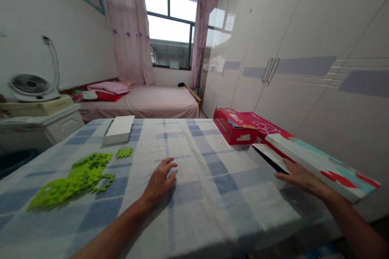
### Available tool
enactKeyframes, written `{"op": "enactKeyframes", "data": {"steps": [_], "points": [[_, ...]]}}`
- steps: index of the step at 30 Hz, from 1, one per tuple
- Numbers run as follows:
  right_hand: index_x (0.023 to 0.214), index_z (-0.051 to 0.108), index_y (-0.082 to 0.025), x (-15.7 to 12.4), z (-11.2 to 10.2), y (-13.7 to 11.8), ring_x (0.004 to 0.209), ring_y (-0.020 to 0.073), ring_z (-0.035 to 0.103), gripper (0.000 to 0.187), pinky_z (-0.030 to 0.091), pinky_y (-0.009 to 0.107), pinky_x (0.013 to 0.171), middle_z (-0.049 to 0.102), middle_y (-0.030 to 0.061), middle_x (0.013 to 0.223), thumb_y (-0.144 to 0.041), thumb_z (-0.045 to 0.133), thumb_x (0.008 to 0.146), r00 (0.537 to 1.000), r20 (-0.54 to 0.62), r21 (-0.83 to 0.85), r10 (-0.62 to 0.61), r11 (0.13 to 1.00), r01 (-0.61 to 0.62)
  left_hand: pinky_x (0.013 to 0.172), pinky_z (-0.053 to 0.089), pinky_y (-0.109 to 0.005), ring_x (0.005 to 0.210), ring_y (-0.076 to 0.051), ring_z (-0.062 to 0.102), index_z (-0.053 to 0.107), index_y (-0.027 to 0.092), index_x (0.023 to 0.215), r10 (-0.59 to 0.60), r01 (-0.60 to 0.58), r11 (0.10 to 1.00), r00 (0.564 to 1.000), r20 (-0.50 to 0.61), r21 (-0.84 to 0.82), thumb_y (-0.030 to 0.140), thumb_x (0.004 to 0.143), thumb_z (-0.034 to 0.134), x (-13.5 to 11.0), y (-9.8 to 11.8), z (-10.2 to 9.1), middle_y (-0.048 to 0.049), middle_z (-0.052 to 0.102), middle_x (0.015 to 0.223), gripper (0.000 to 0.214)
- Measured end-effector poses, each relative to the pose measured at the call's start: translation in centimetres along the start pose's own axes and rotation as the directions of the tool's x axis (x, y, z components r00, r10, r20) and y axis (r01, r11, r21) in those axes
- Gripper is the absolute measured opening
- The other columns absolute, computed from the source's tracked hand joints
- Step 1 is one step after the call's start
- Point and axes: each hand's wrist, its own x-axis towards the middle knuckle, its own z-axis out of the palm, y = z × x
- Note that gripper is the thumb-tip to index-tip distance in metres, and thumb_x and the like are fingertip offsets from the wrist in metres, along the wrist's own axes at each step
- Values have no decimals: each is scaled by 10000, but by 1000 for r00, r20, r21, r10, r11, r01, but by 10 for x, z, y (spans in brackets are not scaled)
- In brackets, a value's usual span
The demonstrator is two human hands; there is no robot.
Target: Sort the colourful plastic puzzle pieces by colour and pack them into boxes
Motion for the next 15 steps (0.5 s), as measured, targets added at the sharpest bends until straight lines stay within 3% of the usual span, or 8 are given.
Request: {"op": "enactKeyframes", "data": {"steps": [10,13,15], "points": [[1387,367,-81,-11,8,-9,1166,486,486,931,400,634,862,516,295,1265,-617,503,638,999,-34,22,31,999,-30,1065,400,-416,1200,-253,535,674,139,982,20,-20,1000,1000,-17,12,201,801,496,-2,7,-2,-148,577,1266,261],[1409,325,-23,-10,4,-22,1233,458,446,955,393,559,950,461,326,1325,-637,473,692,1000,1,167,-27,986,27,1069,396,-399,1199,-246,534,676,135,985,40,-40,999,999,-35,-22,149,773,513,-2,11,-3,-152,580,1258,268],[1422,298,-6,-11,-3,-46,1262,436,427,996,378,512,1001,419,311,1377,-655,481,688,997,39,244,-70,968,59,1050,413,-388,1182,-237,543,674,141,994,67,-69,993,997,-30,-92,128,755,518,-1,14,-3,-145,584,1250,285]]}}
